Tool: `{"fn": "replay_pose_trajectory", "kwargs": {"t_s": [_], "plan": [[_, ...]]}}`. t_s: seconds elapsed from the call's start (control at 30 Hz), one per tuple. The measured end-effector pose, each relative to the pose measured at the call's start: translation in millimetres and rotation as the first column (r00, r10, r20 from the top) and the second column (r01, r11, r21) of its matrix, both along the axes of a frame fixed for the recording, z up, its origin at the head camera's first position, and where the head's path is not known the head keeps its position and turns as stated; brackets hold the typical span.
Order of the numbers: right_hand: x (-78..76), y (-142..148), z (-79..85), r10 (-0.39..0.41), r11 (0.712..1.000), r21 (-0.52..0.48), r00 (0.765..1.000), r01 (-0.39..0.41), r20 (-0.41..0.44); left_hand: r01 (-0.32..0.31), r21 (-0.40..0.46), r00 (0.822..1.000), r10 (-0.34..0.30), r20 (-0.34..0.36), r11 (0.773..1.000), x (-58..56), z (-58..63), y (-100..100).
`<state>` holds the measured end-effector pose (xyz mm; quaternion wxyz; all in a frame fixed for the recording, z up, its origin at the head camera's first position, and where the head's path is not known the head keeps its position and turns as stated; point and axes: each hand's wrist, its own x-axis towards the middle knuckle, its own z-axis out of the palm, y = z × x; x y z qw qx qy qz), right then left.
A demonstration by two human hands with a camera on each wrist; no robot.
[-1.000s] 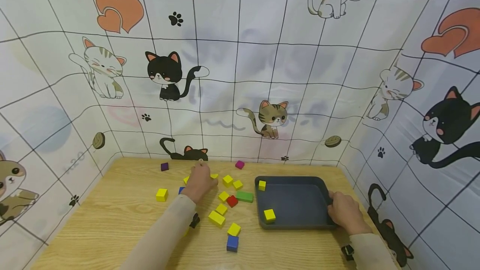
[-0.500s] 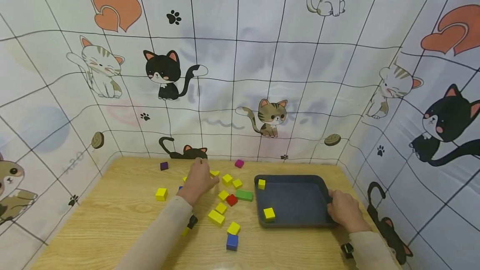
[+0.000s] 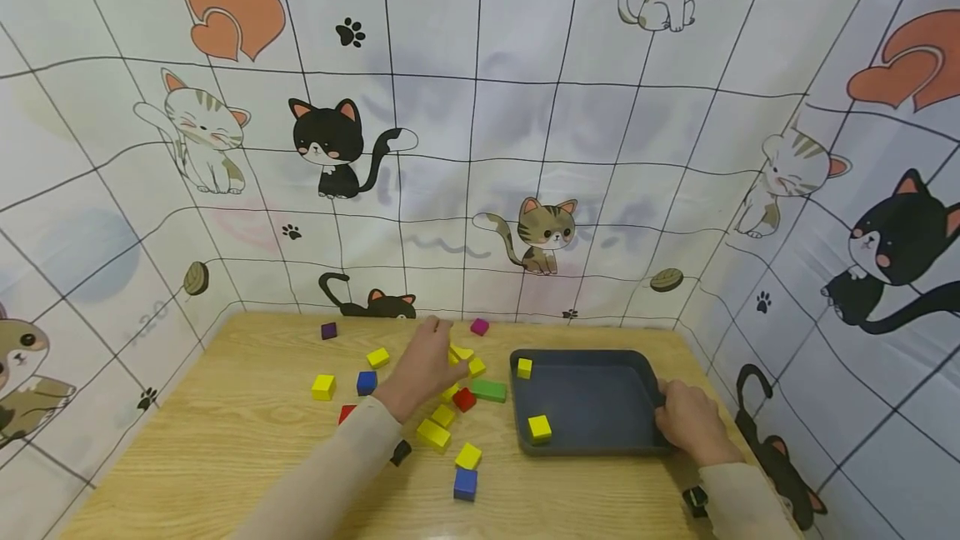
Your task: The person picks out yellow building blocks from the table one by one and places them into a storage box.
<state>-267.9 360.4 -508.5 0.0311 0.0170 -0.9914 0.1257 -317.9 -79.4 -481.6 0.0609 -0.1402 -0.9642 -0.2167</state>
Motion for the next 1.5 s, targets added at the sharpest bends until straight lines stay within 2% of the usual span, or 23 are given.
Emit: {"fn": "replay_pose_trajectory", "kwargs": {"t_s": [0.17,0.47,0.83,1.07,1.3,1.5], "plan": [[-0.8,0,-0.1,-0.006,1.000,0.005,1.000,0.006,0.009,0.054,0.032,0.998,-0.055,0.023,0.998,3.7,1.3,18],[-0.2,1,-0.9,-0.020,1.000,0.002,1.000,0.020,0.015,0.187,0.022,0.982,-0.187,-0.007,0.982,6.8,1.6,51],[0.8,1,-0.8,-0.023,1.000,-0.008,1.000,0.023,0.007,0.285,-0.070,0.957,-0.288,-0.042,0.956,12.3,1.0,82],[1.2,0,-0.9,-0.029,0.999,-0.015,1.000,0.029,0.010,0.314,-0.147,0.948,-0.318,-0.005,0.938,12.2,-4.0,90],[1.6,-1,-0.4,-0.019,1.000,-0.009,1.000,0.019,-0.001,0.348,-0.238,0.934,-0.356,0.011,0.907,10.8,-7.2,89],[2.0,0,-0.9,-0.012,1.000,-0.015,1.000,0.012,0.006,0.380,-0.253,0.923,-0.384,0.037,0.889,12.6,-7.4,87]]}}
